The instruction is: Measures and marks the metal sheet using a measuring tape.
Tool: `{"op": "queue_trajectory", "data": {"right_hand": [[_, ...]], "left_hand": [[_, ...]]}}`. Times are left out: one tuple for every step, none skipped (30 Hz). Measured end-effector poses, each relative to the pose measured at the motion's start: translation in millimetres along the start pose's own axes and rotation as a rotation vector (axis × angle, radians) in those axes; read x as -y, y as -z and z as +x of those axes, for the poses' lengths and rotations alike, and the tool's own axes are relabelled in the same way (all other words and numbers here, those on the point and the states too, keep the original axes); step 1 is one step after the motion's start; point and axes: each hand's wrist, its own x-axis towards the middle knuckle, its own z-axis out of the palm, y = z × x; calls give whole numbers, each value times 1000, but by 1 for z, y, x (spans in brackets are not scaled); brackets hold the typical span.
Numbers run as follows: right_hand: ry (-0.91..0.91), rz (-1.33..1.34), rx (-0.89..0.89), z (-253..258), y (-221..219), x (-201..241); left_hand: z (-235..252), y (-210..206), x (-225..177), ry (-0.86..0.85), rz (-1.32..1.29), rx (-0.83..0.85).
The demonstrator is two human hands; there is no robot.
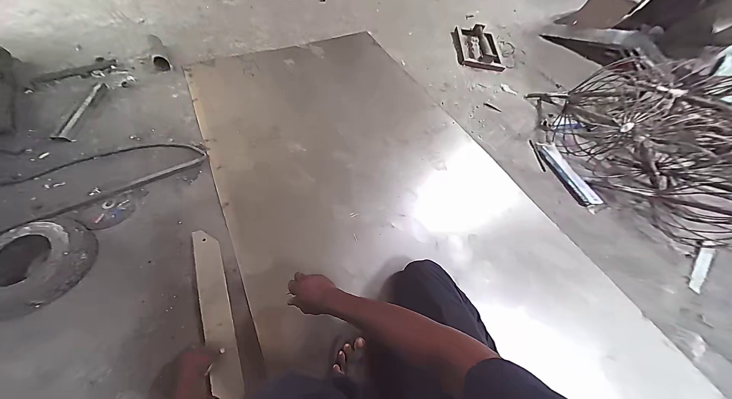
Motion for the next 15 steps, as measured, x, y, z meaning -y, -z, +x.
{"op": "queue_trajectory", "data": {"right_hand": [[21, -13, -11, 3, 7, 4], [51, -28, -27, 6, 13, 9], [95, -51, -51, 8, 18, 13], [156, -91, -86, 11, 22, 17], [235, -146, -132, 12, 25, 21], [322, -214, -181, 12, 27, 26], [422, -287, -235, 10, 27, 32], [532, -369, -285, 10, 25, 38], [639, -459, -324, 10, 22, 44], [722, -541, -354, 11, 17, 50], [781, -614, -375, 12, 13, 56], [820, -662, -386, 13, 9, 61], [839, -689, -385, 15, 5, 63], [833, -693, -369, 18, -1, 62], [813, -684, -336, 20, -6, 61]], "left_hand": [[2, 3, 1, -18, -14, 72], [1, 5, 2, -38, -42, 133], [0, 5, 2, -60, -80, 175], [-5, 7, -1, -83, -113, 200], [-14, 11, -6, -105, -152, 205], [-30, 17, -12, -126, -202, 213], [-51, 23, -20, -154, -263, 228], [-74, 29, -29, -187, -315, 259], [-93, 32, -37, -217, -337, 279], [-107, 32, -44, -227, -339, 296], [-114, 27, -48, -240, -337, 303], [-117, 18, -51, -250, -347, 302], [-121, 9, -52, -272, -384, 308], [-124, -3, -52, -316, -433, 316], [-124, -15, -49, -357, -490, 343]]}}
